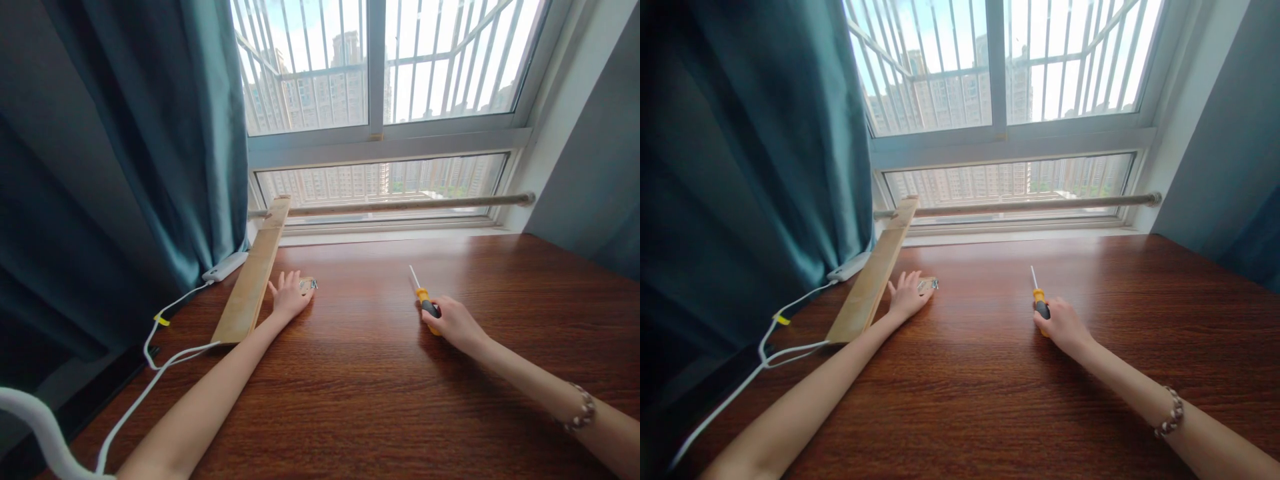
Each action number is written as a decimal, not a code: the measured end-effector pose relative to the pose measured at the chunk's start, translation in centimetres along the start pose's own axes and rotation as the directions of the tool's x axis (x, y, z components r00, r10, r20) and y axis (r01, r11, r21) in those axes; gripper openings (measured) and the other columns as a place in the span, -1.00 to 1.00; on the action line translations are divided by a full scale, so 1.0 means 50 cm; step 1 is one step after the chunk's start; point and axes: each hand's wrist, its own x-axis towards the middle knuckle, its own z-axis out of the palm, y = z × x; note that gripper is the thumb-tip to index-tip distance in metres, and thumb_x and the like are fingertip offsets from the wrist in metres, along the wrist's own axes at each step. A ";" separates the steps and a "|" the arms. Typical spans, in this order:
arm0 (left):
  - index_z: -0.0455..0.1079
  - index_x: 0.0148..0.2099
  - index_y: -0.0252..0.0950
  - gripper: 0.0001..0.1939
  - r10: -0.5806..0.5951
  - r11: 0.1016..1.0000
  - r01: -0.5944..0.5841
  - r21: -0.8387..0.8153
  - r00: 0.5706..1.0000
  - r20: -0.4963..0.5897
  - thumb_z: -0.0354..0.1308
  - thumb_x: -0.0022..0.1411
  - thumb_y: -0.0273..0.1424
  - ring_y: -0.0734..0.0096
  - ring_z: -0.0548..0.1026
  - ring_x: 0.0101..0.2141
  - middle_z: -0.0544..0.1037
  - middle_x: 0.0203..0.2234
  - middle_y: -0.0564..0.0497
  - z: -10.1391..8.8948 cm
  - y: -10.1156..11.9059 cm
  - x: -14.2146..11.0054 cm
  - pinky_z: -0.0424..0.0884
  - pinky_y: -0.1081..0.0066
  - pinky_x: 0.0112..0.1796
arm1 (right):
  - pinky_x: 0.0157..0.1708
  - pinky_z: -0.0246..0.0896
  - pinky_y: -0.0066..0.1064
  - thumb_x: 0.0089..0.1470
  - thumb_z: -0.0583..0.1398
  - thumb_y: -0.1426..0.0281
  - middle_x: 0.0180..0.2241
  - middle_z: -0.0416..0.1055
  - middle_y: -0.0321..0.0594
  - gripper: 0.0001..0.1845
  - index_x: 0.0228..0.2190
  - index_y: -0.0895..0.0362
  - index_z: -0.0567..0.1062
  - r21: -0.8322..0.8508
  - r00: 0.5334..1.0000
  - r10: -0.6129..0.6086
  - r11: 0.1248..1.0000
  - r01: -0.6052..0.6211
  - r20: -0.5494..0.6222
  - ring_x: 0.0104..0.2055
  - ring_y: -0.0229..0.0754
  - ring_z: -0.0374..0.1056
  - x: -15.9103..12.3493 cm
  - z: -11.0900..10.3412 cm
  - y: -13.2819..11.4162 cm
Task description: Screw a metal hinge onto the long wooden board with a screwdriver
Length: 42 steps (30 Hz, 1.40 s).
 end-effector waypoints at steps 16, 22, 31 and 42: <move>0.12 0.15 -0.36 -0.18 -0.085 0.987 0.095 -0.133 0.993 0.082 0.15 -0.07 0.02 -0.07 0.23 0.07 0.36 0.01 -0.33 0.014 -0.011 0.006 -0.18 -0.16 0.08 | -0.46 0.12 -0.39 0.07 0.11 0.10 -0.18 0.32 0.00 -0.56 -0.16 0.19 0.42 -0.237 0.991 0.001 0.971 -0.032 -0.131 -0.41 -0.12 0.36 0.038 -0.006 -0.053; 0.12 0.14 -0.39 -0.15 -0.021 0.990 0.030 -0.134 0.998 0.066 0.12 -0.07 0.08 -0.09 0.21 0.08 0.35 0.01 -0.33 0.011 -0.002 -0.003 -0.14 -0.17 0.07 | -0.26 0.17 -0.44 0.06 0.16 0.34 -0.40 0.47 -0.13 -0.80 -0.44 0.20 0.52 0.168 0.989 -0.119 0.980 0.102 0.092 -0.30 -0.15 0.38 0.165 0.097 -0.228; 0.13 0.13 -0.44 -0.19 -0.025 0.993 0.029 -0.111 0.999 0.037 0.04 0.01 0.08 -0.08 0.19 0.09 0.32 0.03 -0.38 0.018 -0.004 -0.006 -0.10 -0.18 0.06 | -0.27 0.26 -0.40 -0.05 0.26 0.16 -0.21 0.44 0.10 -0.57 -0.27 0.28 0.50 0.214 0.992 0.045 0.974 -0.069 0.118 -0.19 -0.04 0.39 0.292 0.242 -0.410; 0.11 0.14 -0.45 -0.14 -0.041 0.993 0.045 -0.110 0.998 0.037 0.06 -0.03 0.10 -0.09 0.18 0.09 0.33 0.02 -0.37 0.024 -0.006 -0.006 -0.08 -0.16 0.06 | -0.34 0.28 -0.48 -0.13 0.33 0.30 -0.33 0.47 0.01 -0.66 -0.34 0.29 0.50 0.254 0.981 0.088 0.958 -0.130 0.170 -0.29 -0.13 0.41 0.331 0.271 -0.392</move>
